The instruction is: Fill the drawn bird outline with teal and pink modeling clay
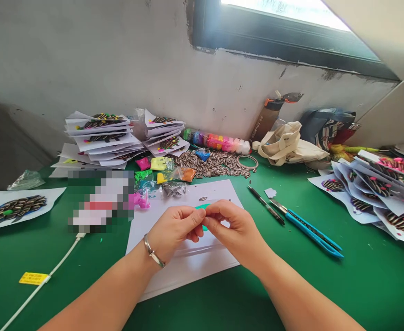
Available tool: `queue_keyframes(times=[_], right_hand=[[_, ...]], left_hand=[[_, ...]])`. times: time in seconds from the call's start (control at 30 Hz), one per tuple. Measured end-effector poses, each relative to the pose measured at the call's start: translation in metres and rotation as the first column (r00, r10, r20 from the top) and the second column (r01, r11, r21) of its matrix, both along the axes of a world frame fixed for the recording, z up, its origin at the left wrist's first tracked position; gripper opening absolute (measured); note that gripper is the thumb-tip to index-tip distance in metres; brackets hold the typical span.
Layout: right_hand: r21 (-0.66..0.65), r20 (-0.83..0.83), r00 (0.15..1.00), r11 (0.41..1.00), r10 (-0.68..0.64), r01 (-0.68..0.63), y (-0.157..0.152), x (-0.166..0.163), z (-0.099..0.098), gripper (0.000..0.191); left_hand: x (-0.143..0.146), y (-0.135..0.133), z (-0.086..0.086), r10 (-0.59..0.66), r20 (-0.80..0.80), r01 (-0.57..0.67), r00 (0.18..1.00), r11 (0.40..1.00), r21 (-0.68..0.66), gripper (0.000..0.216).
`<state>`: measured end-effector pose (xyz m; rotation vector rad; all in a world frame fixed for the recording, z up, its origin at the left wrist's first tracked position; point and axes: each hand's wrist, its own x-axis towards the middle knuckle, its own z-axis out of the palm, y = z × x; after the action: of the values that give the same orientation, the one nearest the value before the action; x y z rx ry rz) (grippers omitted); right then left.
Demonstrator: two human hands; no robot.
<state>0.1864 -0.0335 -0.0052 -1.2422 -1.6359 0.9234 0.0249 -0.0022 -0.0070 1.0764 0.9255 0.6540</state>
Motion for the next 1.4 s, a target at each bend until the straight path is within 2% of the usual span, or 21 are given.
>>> queue_keyframes(times=[0.17,0.27,0.37,0.5,0.6,0.83,1.03,1.17,1.4], right_hand=[[-0.004,-0.008,0.999,0.999,0.047,-0.047,-0.002,-0.003,0.002,0.009],[-0.048,-0.077,0.997,0.998,0.029,-0.032,0.001,-0.003,-0.002,0.005],[-0.089,-0.156,0.988,0.996,-0.016,0.002,0.004,0.001,-0.006,0.009],[-0.124,-0.236,0.969,0.991,-0.079,0.050,0.006,0.007,-0.004,0.007],[-0.165,-0.304,0.951,0.986,-0.058,0.007,0.006,0.008,-0.003,0.005],[-0.293,-0.463,0.885,0.950,-0.045,-0.105,0.006,0.004,-0.003,0.006],[-0.406,-0.631,0.771,0.885,-0.091,-0.228,0.007,0.007,-0.001,0.012],[-0.429,-0.698,0.707,0.858,-0.115,-0.284,0.007,0.008,0.000,0.016],[-0.437,-0.708,0.694,0.853,-0.131,-0.285,0.008,0.009,-0.002,0.017]], left_hand=[[0.000,0.001,0.000,0.043,0.017,-0.043,0.999,0.999,0.009,0.041],[0.001,0.000,0.000,0.022,0.012,-0.022,1.000,1.000,-0.013,0.045],[-0.002,0.003,0.004,0.042,-0.004,-0.042,0.999,0.999,-0.027,0.049],[-0.017,0.012,0.013,0.215,-0.012,-0.214,0.977,0.975,0.054,0.044],[-0.025,0.018,0.017,0.302,-0.009,-0.300,0.953,0.951,0.077,0.039],[-0.023,0.018,0.014,0.264,-0.033,-0.260,0.964,0.960,0.101,0.041],[-0.023,0.017,0.012,0.236,-0.059,-0.229,0.970,0.968,0.103,0.043],[-0.021,0.017,0.011,0.235,-0.066,-0.227,0.970,0.968,0.110,0.043],[-0.020,0.017,0.011,0.228,-0.064,-0.221,0.972,0.970,0.101,0.043]])
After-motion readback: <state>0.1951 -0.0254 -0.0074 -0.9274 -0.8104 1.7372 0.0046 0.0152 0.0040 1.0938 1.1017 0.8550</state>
